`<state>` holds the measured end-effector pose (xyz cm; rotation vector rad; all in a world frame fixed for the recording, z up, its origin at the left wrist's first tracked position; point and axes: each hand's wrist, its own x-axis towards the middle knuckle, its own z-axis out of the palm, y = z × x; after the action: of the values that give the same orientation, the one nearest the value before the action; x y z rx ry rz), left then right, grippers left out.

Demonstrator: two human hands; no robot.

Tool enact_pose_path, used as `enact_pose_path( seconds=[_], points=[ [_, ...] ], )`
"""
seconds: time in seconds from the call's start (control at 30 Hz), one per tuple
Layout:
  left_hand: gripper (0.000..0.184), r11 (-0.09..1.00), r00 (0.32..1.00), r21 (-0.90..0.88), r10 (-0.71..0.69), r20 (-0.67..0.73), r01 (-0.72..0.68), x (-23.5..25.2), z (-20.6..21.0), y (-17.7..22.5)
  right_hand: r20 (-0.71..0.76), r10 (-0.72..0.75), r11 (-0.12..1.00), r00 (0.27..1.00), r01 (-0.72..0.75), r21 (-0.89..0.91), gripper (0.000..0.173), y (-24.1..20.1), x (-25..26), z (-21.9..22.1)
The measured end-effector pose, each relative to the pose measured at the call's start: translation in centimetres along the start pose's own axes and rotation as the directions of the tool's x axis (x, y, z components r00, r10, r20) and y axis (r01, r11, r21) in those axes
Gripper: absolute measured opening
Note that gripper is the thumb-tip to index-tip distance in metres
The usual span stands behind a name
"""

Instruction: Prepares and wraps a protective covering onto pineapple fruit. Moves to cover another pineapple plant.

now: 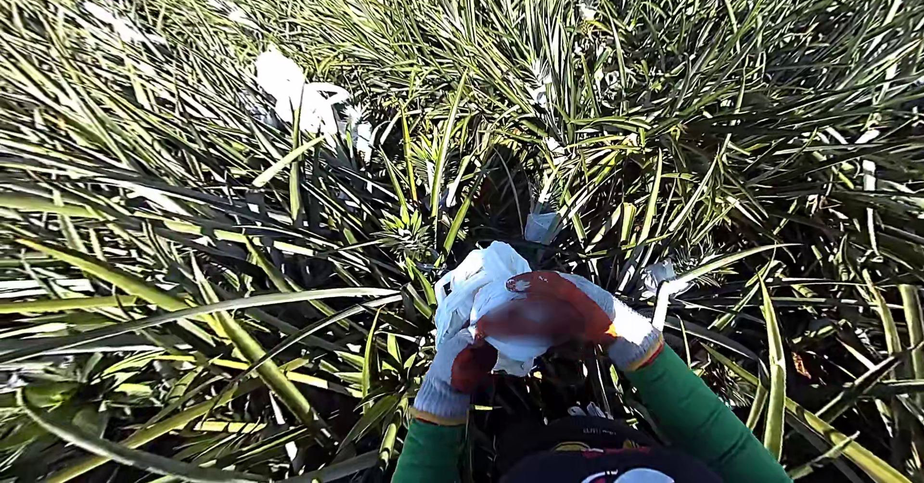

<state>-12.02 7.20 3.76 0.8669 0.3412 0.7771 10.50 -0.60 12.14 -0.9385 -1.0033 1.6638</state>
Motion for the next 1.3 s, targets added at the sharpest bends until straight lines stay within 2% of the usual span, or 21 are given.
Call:
enact_pose_path(
  seconds=[0.07, 0.17, 0.23, 0.33, 0.43, 0.5, 0.53, 0.6, 0.67, 0.7, 0.73, 0.77, 0.8, 0.87, 0.9, 0.93, 1.0, 1.07, 1.17, 1.27, 1.3],
  points=[
    [0.041, 0.996, 0.995, -0.069, 0.069, 0.071, -0.064, 0.4, 0.4, -0.3, -0.083, -0.053, 0.998, 0.995, 0.055, 0.02, 0.048, 1.0, 0.7, -0.2],
    [0.028, 0.968, 0.962, -0.194, 0.195, 0.191, -0.158, 1.3, 1.3, -0.4, -0.281, -0.123, 0.989, 0.952, 0.143, 0.05, 0.046, 1.6, 1.3, 0.2],
    [0.023, 0.958, 0.959, -0.223, 0.222, 0.175, -0.181, 1.8, 1.1, -0.1, -0.355, -0.139, 0.977, 0.925, 0.185, 0.101, 0.05, 1.6, 1.1, -0.3],
    [0.03, 0.994, 0.993, 0.008, 0.112, -0.036, -0.112, 1.5, -0.7, 0.4, -0.343, -0.221, 0.928, 0.913, 0.305, 0.214, 0.061, 1.1, -0.1, -2.3],
    [0.04, 0.951, 0.966, 0.269, -0.085, -0.243, 0.151, 1.0, -1.1, 0.4, -0.319, -0.275, 0.861, 0.907, 0.379, 0.338, 0.065, 0.4, -1.1, -4.0],
    [0.039, 0.879, 0.949, 0.427, -0.081, -0.306, 0.213, 0.7, -0.4, 0.8, -0.258, -0.271, 0.807, 0.927, 0.365, 0.465, 0.067, -0.2, -1.3, -4.4],
    [0.042, 0.83, 0.942, 0.52, -0.018, -0.336, 0.202, 0.3, 0.0, 1.4, -0.237, -0.285, 0.786, 0.929, 0.368, 0.496, 0.066, -0.4, -1.4, -4.5],
    [0.069, 0.726, 0.936, 0.684, 0.187, -0.298, 0.073, -0.3, 1.1, 3.4, -0.203, -0.335, 0.784, 0.92, 0.391, 0.482, 0.065, -0.8, -1.4, -4.6],
    [0.119, 0.605, 0.911, 0.789, 0.376, -0.167, -0.105, -0.2, 2.2, 5.1, -0.176, -0.381, 0.819, 0.907, 0.42, 0.391, 0.064, -1.0, -1.1, -4.1],
    [0.136, 0.507, 0.905, 0.85, 0.414, -0.096, -0.142, 0.1, 2.8, 5.4, -0.165, -0.388, 0.838, 0.907, 0.422, 0.346, 0.064, -1.0, -0.8, -3.3],
    [0.145, 0.433, 0.916, 0.888, 0.4, -0.037, -0.153, 0.5, 3.5, 5.1, -0.144, -0.382, 0.857, 0.913, 0.408, 0.314, 0.063, -1.0, -0.3, -2.2],
    [0.142, 0.36, 0.939, 0.919, 0.343, 0.03, -0.161, 0.9, 4.2, 4.4, -0.11, -0.366, 0.876, 0.924, 0.383, 0.293, 0.063, -1.1, 0.2, -0.8],
    [0.129, 0.255, 0.961, 0.955, 0.263, 0.081, -0.151, 1.5, 4.5, 3.3, -0.07, -0.351, 0.89, 0.934, 0.356, 0.286, 0.061, -1.2, 0.6, 0.6],
    [0.073, 0.101, 0.975, 0.984, 0.179, 0.129, -0.148, 3.1, 5.1, 0.9, -0.035, -0.334, 0.901, 0.942, 0.33, 0.281, 0.056, -1.5, 0.9, 3.2],
    [0.048, 0.078, 0.974, 0.989, 0.201, 0.107, -0.125, 3.7, 5.1, 0.1, -0.056, -0.338, 0.901, 0.939, 0.34, 0.27, 0.053, -2.0, 0.6, 4.0],
    [0.038, 0.063, 0.977, 0.996, 0.208, 0.056, -0.07, 4.2, 4.4, -0.6, -0.083, -0.358, 0.888, 0.93, 0.366, 0.277, 0.052, -2.7, -0.1, 4.4],
    [0.036, 0.021, 0.98, 0.999, 0.195, -0.038, 0.035, 4.6, 1.1, -1.4, -0.093, -0.471, 0.809, 0.877, 0.471, 0.351, 0.05, -4.9, -1.9, 3.7],
    [0.04, 0.005, 0.979, 0.989, 0.141, -0.149, 0.149, 4.0, -2.6, -2.0, -0.081, -0.589, 0.743, 0.804, 0.578, 0.338, 0.058, -7.5, -3.9, 2.3],
    [0.04, 0.105, 0.964, 0.972, 0.14, -0.225, 0.211, 3.3, -3.7, -0.9, -0.144, -0.635, 0.708, 0.759, 0.647, 0.283, 0.061, -8.2, -4.3, 0.6],
    [0.038, 0.2, 0.935, 0.947, 0.204, -0.29, 0.25, 3.5, -3.7, 0.6, -0.166, -0.599, 0.709, 0.784, 0.615, 0.345, 0.064, -7.3, -3.4, -1.7],
    [0.038, 0.284, 0.911, 0.922, 0.242, -0.333, 0.262, 3.4, -3.5, 1.5, -0.192, -0.568, 0.717, 0.801, 0.595, 0.364, 0.064, -6.9, -3.1, -2.6]
  ],
)
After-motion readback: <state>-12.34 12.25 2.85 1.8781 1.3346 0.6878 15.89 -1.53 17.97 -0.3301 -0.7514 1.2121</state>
